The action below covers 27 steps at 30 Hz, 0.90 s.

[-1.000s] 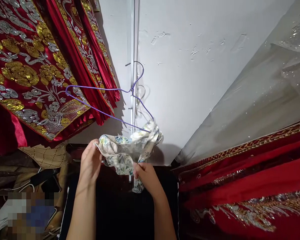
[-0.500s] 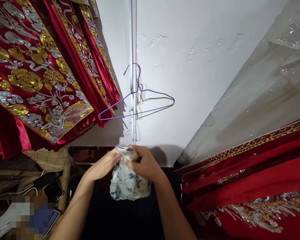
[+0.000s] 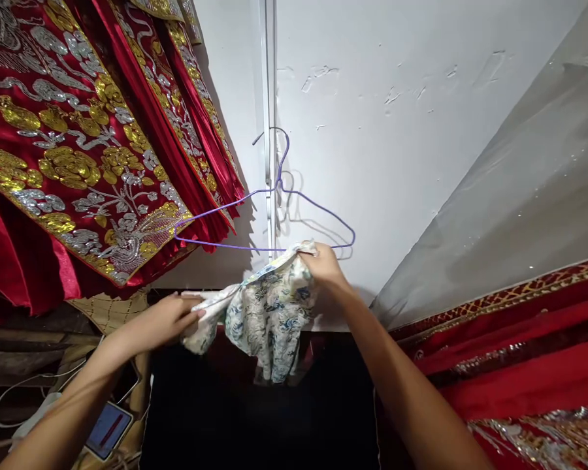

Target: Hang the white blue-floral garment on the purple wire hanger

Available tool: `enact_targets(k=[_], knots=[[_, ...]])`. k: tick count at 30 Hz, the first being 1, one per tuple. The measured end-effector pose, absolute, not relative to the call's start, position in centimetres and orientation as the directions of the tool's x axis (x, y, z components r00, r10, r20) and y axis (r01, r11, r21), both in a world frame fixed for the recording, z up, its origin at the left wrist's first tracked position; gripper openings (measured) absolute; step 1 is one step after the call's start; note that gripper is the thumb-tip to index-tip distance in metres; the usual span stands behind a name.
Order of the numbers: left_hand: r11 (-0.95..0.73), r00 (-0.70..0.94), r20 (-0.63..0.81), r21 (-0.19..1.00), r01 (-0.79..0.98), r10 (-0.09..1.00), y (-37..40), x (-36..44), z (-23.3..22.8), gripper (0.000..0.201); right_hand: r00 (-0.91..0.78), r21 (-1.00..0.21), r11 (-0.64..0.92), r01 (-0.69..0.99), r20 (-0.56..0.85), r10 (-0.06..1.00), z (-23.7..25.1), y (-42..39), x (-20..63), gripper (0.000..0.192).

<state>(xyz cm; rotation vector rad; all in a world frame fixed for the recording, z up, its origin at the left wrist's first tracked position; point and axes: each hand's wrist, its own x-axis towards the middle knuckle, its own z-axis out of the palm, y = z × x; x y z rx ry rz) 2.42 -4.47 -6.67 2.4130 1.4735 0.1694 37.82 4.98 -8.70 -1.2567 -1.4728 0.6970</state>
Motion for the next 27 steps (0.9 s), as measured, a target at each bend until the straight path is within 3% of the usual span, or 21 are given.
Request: enact_targets(k=[11, 22, 27], knots=[[-0.586, 0.427, 0.462, 0.281, 0.76, 0.777, -0.1, 3.4, 0.6, 0.031, 0.1, -0.841, 0.29, 0.456, 0.373, 0.923, -3.8, -1.5, 41.9, 0.006], [-0.556, 0.284, 0.614, 0.31, 0.771, 0.736, -1.9, 2.7, 1.0, 0.02, 0.063, -0.871, 0.293, 0.395, 0.344, 0.937, -6.0, -0.9, 40.0, 0.004], [-0.676, 0.358, 0.679, 0.276, 0.684, 0.64, 0.2, 6.4, 3.3, 0.017, -0.028, -0.843, 0.429, 0.325, 0.445, 0.895, -6.7, -2.9, 37.8, 0.012]])
